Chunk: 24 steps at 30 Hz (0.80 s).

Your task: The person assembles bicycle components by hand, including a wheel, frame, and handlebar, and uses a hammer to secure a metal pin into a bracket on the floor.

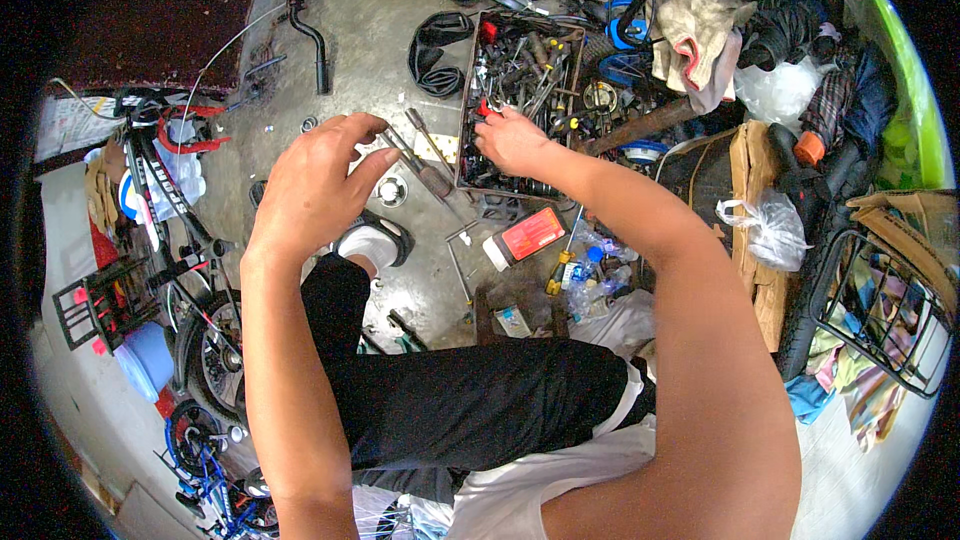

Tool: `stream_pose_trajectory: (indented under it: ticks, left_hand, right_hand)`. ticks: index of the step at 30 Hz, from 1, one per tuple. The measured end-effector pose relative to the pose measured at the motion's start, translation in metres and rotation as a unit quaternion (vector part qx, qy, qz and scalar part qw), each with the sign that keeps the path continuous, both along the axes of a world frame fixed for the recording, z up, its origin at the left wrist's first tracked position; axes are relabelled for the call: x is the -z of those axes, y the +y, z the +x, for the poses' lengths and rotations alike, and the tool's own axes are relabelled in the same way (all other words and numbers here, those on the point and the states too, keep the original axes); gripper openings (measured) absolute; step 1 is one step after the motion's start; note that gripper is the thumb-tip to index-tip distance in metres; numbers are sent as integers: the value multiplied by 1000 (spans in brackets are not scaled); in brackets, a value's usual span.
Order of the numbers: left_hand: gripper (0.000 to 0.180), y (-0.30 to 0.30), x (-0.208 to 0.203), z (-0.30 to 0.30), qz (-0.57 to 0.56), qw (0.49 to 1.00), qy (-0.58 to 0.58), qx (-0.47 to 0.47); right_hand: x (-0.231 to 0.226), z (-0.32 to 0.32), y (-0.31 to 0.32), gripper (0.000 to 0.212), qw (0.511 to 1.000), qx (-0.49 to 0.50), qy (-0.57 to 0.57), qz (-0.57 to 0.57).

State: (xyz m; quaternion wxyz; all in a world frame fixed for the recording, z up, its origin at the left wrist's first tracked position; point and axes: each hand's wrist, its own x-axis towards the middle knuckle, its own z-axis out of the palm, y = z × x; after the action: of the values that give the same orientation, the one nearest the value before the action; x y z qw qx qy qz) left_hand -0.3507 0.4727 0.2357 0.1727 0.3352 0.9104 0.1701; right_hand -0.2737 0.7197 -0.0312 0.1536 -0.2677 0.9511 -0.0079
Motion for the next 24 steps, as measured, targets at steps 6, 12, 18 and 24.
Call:
stream_pose_trajectory:
  ticks: [6, 12, 18, 24]
  left_hand:
    - [30, 2, 1, 0, 0, 1000, 4, 3]
    - [29, -1, 3, -3, -7, 1000, -16, -9]
    - [30, -4, 8, -4, -16, 1000, 2, 13]
    - [32, -3, 4, -3, 1, 1000, 16, 10]
  right_hand:
    - [48, -20, -8, 41, 989, -41, -80, 116]
    - [48, -16, -13, 25, 990, -60, -29, 121]
    - [48, -15, -19, 26, 983, -118, -21, 137]
    - [37, -26, 3, 27, 981, -150, -60, 111]
